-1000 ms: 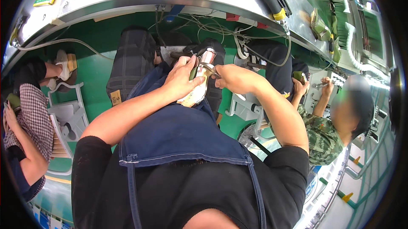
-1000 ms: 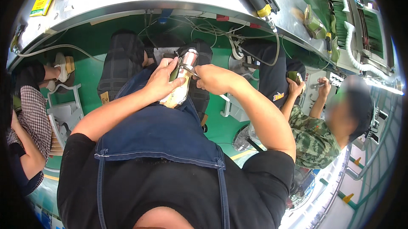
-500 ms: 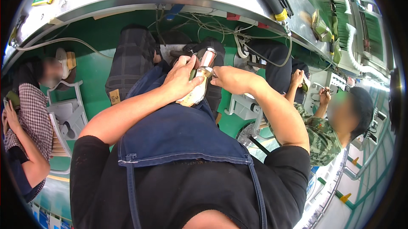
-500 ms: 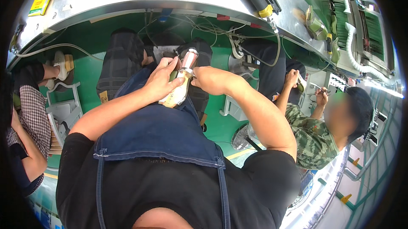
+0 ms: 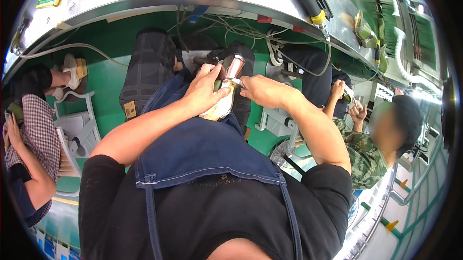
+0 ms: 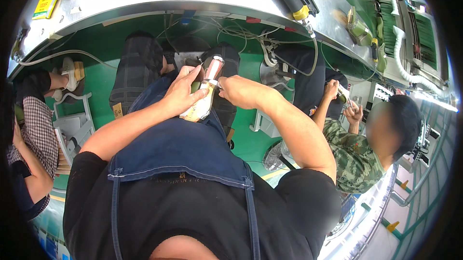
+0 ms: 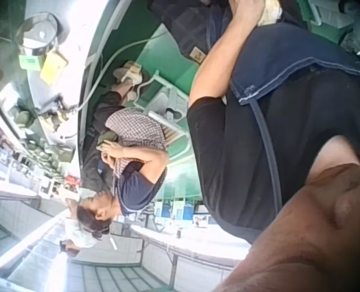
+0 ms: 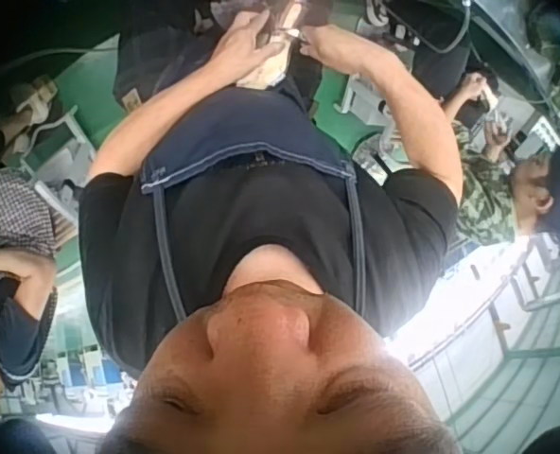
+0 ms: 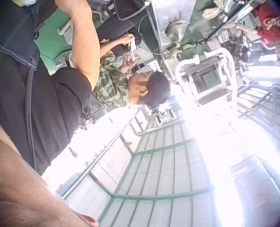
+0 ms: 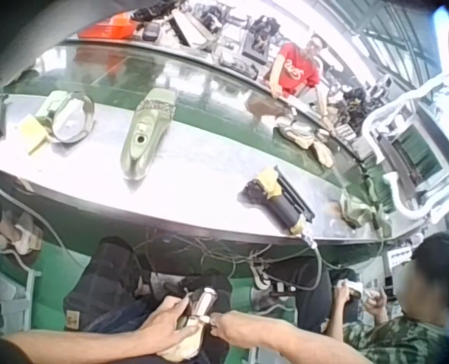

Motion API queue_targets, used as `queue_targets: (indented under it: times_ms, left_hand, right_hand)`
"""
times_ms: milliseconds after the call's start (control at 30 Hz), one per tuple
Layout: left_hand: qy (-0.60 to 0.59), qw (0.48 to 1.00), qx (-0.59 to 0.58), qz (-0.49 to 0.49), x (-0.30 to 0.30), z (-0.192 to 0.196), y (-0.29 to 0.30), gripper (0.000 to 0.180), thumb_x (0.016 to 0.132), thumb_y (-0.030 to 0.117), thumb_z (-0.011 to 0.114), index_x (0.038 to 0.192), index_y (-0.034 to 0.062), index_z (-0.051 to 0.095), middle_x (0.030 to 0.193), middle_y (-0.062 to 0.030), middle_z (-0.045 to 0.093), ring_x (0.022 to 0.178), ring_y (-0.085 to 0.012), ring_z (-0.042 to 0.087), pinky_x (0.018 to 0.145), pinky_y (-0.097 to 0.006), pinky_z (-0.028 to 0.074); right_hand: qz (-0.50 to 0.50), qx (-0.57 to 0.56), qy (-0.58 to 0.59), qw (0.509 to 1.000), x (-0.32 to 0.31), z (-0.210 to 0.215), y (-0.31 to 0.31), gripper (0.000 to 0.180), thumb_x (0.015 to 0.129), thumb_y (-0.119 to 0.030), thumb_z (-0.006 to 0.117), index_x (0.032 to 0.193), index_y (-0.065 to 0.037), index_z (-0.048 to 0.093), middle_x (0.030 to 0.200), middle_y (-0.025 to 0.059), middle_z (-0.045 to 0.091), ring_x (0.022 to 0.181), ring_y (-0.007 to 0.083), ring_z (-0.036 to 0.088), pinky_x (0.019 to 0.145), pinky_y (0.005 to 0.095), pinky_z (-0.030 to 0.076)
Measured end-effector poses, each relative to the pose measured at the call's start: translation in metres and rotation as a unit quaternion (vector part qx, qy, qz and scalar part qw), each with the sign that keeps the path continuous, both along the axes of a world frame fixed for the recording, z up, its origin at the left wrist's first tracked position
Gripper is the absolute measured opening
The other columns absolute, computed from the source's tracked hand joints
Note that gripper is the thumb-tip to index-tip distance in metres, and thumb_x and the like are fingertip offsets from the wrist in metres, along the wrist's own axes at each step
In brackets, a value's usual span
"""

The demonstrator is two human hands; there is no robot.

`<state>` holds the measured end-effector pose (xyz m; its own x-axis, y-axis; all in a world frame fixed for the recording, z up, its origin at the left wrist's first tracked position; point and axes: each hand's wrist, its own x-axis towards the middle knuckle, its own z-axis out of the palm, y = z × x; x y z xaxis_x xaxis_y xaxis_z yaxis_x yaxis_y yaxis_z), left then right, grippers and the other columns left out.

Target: The person uses a pneumatic nail gun to attach a sole to a green slipper upper, then uses pliers to secure the edges. They repeat this process for a second slipper, handling the components and tools with both hands. The finished slippers are placed on a nearby conveyor belt.

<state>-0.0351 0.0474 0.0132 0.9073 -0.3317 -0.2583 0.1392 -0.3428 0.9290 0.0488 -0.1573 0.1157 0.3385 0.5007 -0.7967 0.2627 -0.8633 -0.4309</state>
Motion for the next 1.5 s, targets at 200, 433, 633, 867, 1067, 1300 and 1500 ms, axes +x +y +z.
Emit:
queue_targets:
  times_ms: [200,433,633,867,1067,1300,1500]
  left_hand:
    - [0.002,1.000,-0.004,-0.009,0.000,0.002,0.004,0.080,0.092,0.029,0.074,0.150,-0.0138,0.040,0.137,-0.0247,0.048,0.130,-0.0385,0.051,0.113,-0.040,0.041]
    - [0.080,0.996,-0.010,-0.026,0.000,0.001,0.008,0.078,0.092,0.033,0.073,0.146,-0.0139,0.043,0.139,-0.0263,0.049,0.134,-0.0369,0.048,0.115,-0.041,0.039]
    - [0.494,0.749,-0.435,0.077,0.012,-0.029,0.012,0.042,0.107,0.037,0.060,0.130,0.0014,0.064,0.112,-0.0108,0.074,0.098,-0.0198,0.073,0.089,-0.037,0.059]
    - [0.498,0.765,-0.407,0.035,0.013,-0.038,0.009,0.045,0.102,0.041,0.068,0.126,0.0031,0.063,0.109,-0.0075,0.073,0.095,-0.0176,0.073,0.087,-0.036,0.060]
    - [0.497,0.793,-0.351,0.043,0.015,-0.029,0.008,0.048,0.100,0.043,0.069,0.123,0.0012,0.064,0.106,-0.0092,0.074,0.090,-0.0190,0.073,0.083,-0.036,0.061]
    - [0.424,0.871,-0.244,0.043,0.009,-0.028,0.002,0.052,0.106,0.037,0.060,0.130,-0.0088,0.056,0.111,-0.0167,0.071,0.092,-0.0222,0.072,0.084,-0.037,0.058]
    - [0.330,0.938,-0.109,0.019,0.000,-0.023,0.004,0.062,0.107,0.043,0.056,0.134,-0.0125,0.050,0.121,-0.0225,0.067,0.107,-0.0258,0.067,0.094,-0.037,0.052]
  right_hand:
    - [0.009,-0.007,-0.002,1.000,-0.003,0.007,0.004,0.029,0.105,-0.023,0.058,0.104,0.006,0.055,0.089,0.0284,0.068,0.087,0.0482,0.066,0.074,0.0529,0.048]
    - [0.030,-0.063,-0.006,0.998,-0.008,0.011,0.015,0.028,0.105,-0.021,0.058,0.106,0.006,0.057,0.098,0.0308,0.070,0.101,0.0475,0.068,0.083,0.0533,0.051]
    - [0.017,-0.067,-0.030,0.997,-0.015,0.015,0.018,0.026,0.104,-0.019,0.058,0.108,0.006,0.058,0.097,0.0308,0.070,0.100,0.0477,0.068,0.083,0.0545,0.051]
    - [0.035,-0.037,-0.090,0.995,-0.027,0.010,0.012,0.024,0.102,-0.017,0.060,0.105,0.007,0.057,0.087,0.0282,0.070,0.092,0.0460,0.071,0.078,0.0540,0.053]
    - [0.103,-0.076,-0.186,0.974,-0.044,0.006,0.014,0.021,0.098,-0.014,0.063,0.106,0.005,0.058,0.085,0.0251,0.072,0.090,0.0421,0.073,0.078,0.0503,0.057]
    - [-0.032,-0.088,-0.124,0.988,0.003,0.074,0.009,0.023,0.096,-0.011,0.064,0.115,0.000,0.061,0.089,0.0238,0.072,0.089,0.0405,0.072,0.077,0.0504,0.055]
    - [-0.172,0.036,-0.551,0.816,0.095,0.107,-0.023,0.032,0.100,-0.018,0.060,0.125,0.002,0.058,0.113,0.0307,0.069,0.110,0.0483,0.064,0.096,0.0535,0.050]
